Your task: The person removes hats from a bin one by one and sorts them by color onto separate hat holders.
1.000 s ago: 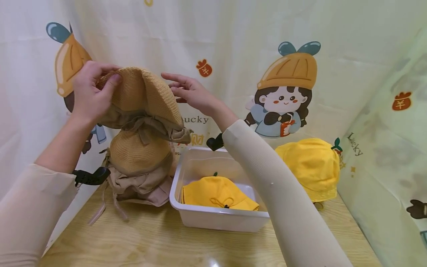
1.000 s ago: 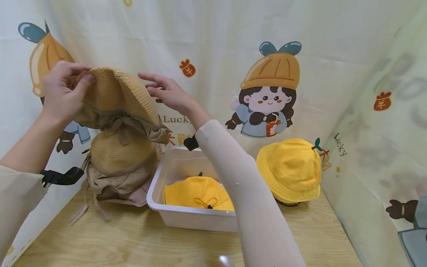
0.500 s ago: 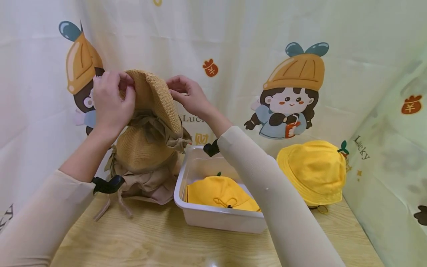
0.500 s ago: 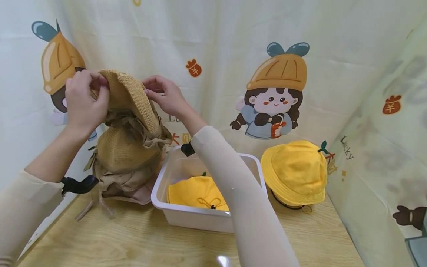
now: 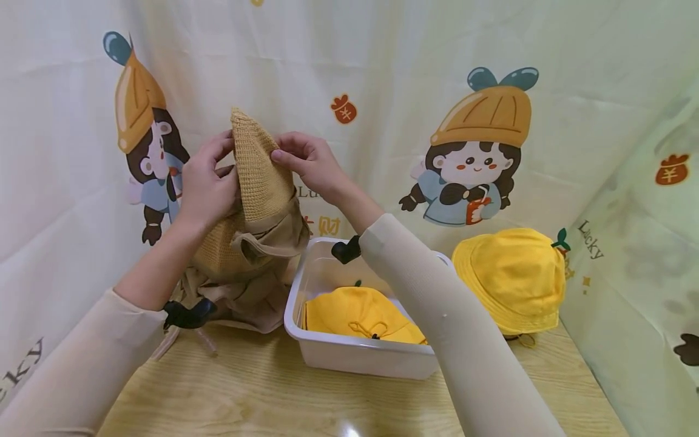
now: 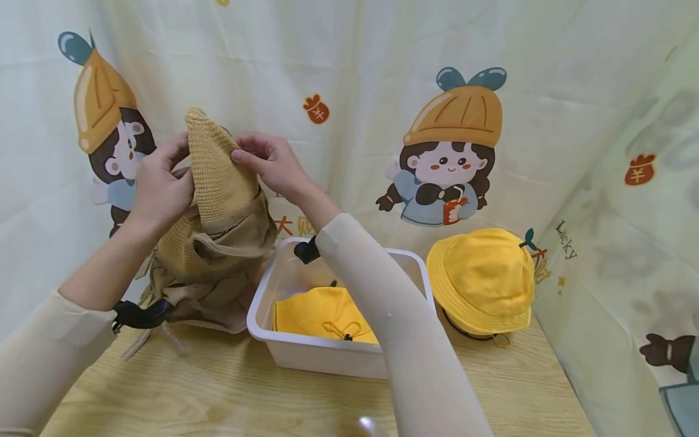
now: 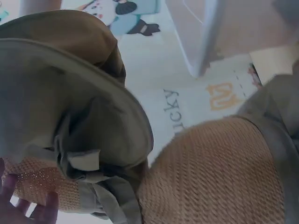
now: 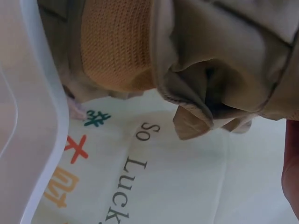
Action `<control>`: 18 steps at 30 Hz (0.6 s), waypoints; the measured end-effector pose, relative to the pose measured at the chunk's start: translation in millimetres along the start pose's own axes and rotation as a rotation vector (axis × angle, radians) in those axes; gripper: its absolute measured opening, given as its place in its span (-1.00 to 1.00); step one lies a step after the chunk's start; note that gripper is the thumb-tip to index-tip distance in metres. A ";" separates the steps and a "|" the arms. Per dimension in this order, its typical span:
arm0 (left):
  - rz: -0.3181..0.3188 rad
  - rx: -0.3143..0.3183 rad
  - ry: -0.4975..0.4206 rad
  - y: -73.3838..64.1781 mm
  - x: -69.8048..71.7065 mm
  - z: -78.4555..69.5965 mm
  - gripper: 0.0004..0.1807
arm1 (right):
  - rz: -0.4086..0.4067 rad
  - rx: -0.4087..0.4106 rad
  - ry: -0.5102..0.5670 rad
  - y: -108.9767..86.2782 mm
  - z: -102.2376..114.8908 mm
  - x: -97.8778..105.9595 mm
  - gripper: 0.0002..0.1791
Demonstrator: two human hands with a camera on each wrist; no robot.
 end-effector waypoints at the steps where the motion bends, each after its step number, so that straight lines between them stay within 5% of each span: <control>1: 0.011 0.021 -0.037 1.0 -0.2 0.7 -0.62 | 0.003 0.004 0.011 -0.1 0.6 -1.7 -0.74; 7: 0.025 0.091 -0.095 8.8 1.0 1.9 -0.64 | 0.009 0.017 0.049 -0.8 8.1 -9.7 -0.73; 14: -0.080 0.010 -0.007 12.8 18.7 -3.2 -0.84 | -0.097 0.087 0.003 -1.1 15.0 -1.6 -0.75; 18: -0.122 0.014 0.050 13.5 32.8 -3.1 -0.83 | -0.170 0.117 -0.019 -1.4 18.8 5.3 -0.75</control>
Point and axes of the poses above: each hand's wrist, its own y-axis towards the middle knuckle, its own x-axis out of the back of the hand, z = x × y, the point moved 6 cm from there along y, towards the middle knuckle, and after that the axes turned 15 degrees about y, right-handed, at the moved point
